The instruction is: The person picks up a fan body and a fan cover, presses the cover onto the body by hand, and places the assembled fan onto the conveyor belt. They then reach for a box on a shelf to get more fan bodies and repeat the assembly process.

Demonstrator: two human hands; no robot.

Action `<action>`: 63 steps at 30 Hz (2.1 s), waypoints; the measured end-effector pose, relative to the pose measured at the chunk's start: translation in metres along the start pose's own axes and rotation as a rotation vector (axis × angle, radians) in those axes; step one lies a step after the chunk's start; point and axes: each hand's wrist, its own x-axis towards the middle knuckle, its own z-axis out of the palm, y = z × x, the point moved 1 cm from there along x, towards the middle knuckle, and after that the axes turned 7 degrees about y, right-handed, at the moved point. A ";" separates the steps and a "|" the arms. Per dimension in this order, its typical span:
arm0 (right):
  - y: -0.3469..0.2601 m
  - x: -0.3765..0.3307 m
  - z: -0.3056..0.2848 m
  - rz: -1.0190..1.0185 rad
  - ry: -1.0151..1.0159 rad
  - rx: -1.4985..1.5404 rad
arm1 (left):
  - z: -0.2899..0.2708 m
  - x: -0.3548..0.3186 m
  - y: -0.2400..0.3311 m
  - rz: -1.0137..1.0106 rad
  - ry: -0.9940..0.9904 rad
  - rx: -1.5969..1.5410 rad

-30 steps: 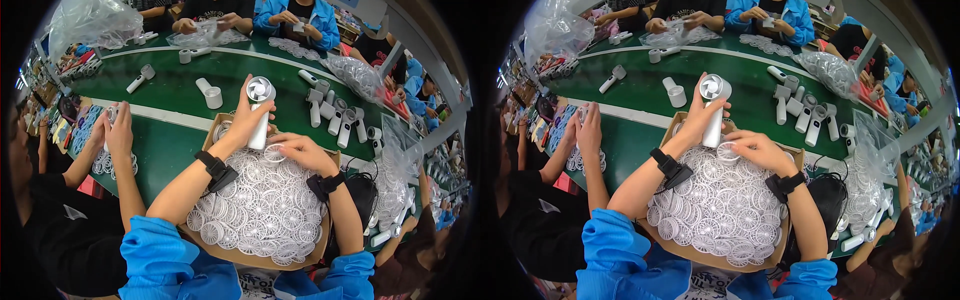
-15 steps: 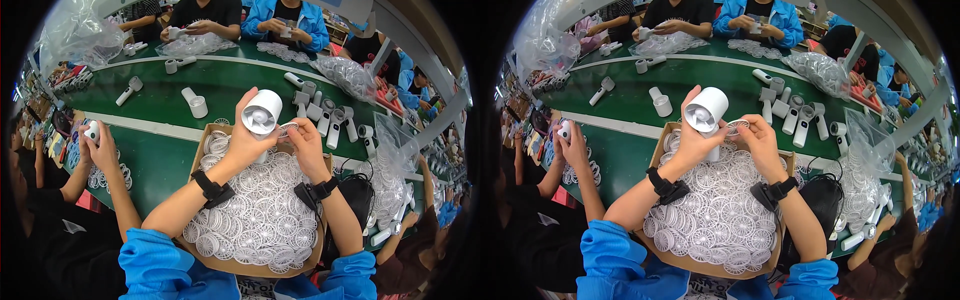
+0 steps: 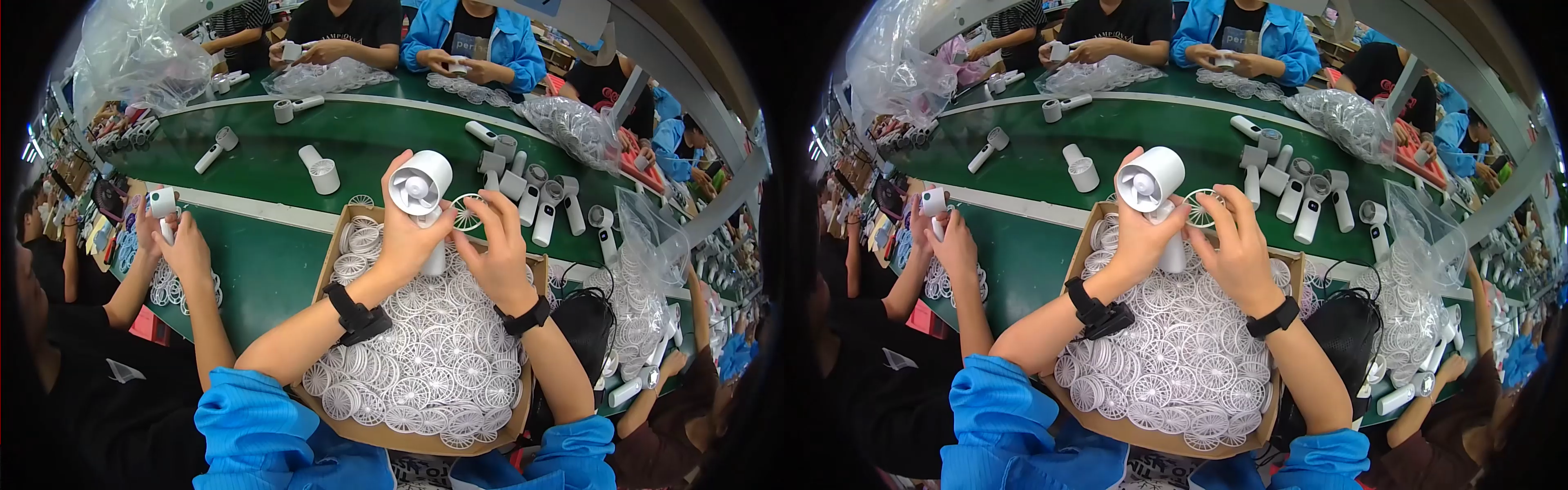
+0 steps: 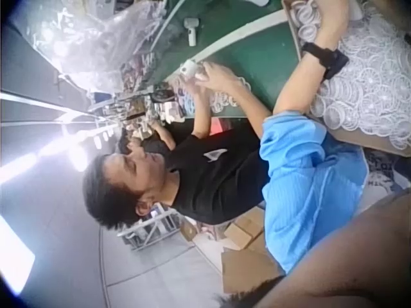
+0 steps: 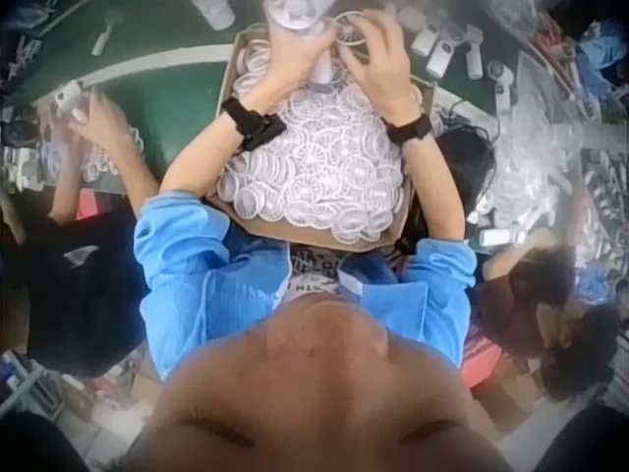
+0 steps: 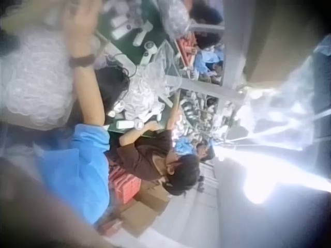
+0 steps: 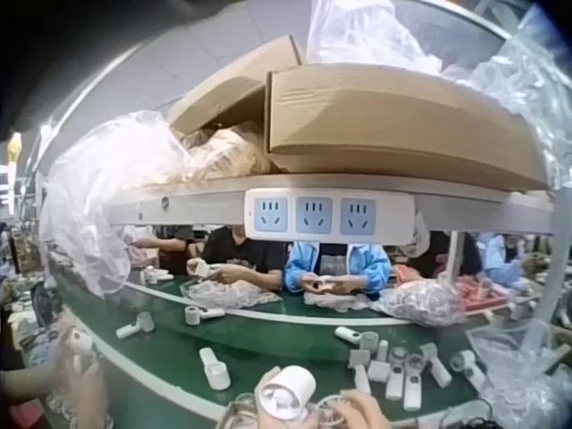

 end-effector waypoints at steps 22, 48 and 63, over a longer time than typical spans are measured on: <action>0.007 -0.001 0.001 -0.134 0.046 -0.135 | 0.003 -0.008 -0.007 -0.001 -0.209 0.609; 0.030 -0.002 0.004 0.754 -0.142 0.969 | -0.001 -0.005 0.004 -0.273 -0.371 0.023; 0.023 -0.053 0.016 -0.109 -0.676 0.030 | -0.015 0.158 -0.091 -0.252 -0.413 1.365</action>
